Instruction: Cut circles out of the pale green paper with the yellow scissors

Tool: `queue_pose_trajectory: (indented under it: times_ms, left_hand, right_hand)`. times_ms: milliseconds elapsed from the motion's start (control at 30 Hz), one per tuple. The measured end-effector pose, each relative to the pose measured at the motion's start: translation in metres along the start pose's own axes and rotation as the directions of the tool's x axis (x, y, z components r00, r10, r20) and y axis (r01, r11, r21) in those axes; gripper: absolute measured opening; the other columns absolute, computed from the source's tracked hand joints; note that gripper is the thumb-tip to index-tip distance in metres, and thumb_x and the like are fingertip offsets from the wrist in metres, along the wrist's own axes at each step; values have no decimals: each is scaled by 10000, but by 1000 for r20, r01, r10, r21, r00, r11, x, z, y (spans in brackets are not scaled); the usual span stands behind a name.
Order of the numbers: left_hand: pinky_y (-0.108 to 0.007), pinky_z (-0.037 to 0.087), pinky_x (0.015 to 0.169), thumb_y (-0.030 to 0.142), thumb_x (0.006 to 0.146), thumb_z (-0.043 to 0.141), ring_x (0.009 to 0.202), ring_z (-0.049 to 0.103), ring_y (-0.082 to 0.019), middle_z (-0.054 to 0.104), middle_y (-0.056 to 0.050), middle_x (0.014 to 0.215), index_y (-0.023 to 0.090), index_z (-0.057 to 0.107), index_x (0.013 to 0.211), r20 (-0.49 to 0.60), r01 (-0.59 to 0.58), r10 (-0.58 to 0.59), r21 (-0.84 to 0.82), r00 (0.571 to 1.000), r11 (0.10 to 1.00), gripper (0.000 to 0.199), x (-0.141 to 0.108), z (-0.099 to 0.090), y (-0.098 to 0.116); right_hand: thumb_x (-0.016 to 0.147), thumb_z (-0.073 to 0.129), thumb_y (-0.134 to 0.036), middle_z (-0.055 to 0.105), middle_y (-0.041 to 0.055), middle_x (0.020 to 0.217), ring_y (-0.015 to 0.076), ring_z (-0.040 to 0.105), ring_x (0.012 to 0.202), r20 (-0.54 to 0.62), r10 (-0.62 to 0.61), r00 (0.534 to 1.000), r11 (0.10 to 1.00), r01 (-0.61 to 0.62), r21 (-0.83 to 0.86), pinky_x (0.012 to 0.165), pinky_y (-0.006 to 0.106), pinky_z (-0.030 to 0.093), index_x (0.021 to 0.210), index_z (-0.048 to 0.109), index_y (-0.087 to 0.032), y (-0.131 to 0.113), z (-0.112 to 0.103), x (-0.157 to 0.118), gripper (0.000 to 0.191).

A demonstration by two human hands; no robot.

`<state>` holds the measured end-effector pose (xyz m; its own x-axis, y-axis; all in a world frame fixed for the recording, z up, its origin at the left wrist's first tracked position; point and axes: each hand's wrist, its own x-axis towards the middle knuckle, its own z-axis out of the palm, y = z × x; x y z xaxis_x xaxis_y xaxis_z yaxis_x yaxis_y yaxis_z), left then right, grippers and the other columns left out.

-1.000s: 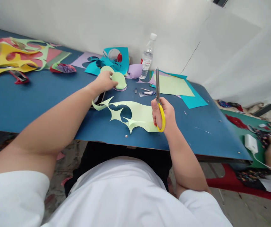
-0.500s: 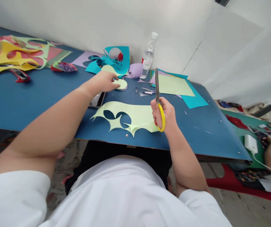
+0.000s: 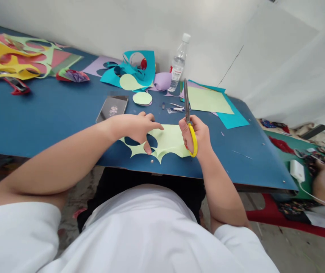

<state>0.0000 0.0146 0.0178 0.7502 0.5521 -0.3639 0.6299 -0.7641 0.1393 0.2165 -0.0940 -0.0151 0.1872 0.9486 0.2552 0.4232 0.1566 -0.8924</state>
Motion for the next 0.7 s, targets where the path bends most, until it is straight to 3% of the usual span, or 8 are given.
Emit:
queue_pose_trajectory:
  times_ms: [200, 367, 467, 600, 700]
  left_hand:
    - [-523, 529, 1035, 582, 814, 811, 1341, 530, -497, 490, -251, 1519, 321, 399, 1727, -49, -78, 79, 14, 996, 997, 1035, 2, 13, 18]
    - [-501, 548, 994, 541, 790, 839, 1204, 614, -462, 557, -224, 1342, 299, 413, 1720, -36, -72, 71, -35, 997, 997, 1051, -5, 6, 26]
    - [-498, 551, 1002, 484, 762, 853, 1248, 597, -464, 524, -219, 1401, 322, 424, 1712, -60, -67, 67, -10, 996, 998, 1054, -7, -1, 26]
    - [-611, 491, 1106, 450, 708, 877, 1442, 412, -557, 430, -240, 1565, 328, 499, 1666, -199, 28, -14, 67, 980, 997, 1038, -4, -4, 19]
    - [-639, 460, 1146, 462, 730, 867, 1459, 394, -560, 411, -237, 1593, 311, 535, 1642, -260, 70, -46, 85, 964, 994, 982, 0, -3, 11]
  right_hand:
    - [852, 709, -852, 522, -51, 573, 113, 436, 490, -18, 5, 1000, 1000, -5, 14, 471, 268, 350, 919, 611, -246, 2, 1, 1, 617]
    - [864, 701, -844, 545, -43, 599, 111, 443, 490, -60, -19, 998, 999, 21, 28, 480, 277, 363, 909, 606, -249, -2, 1, -1, 605]
    - [887, 692, -826, 532, -45, 588, 119, 460, 466, -103, -55, 993, 997, 61, 49, 474, 294, 391, 911, 600, -256, -8, 0, -4, 578]
    - [921, 703, -765, 516, -57, 569, 121, 483, 433, -186, -101, 977, 990, 117, 79, 459, 299, 412, 909, 604, -254, -16, -6, -6, 521]
    - [931, 735, -714, 517, -66, 564, 117, 486, 410, -199, -138, 970, 979, 165, 124, 423, 289, 388, 905, 614, -245, -21, -10, -3, 485]
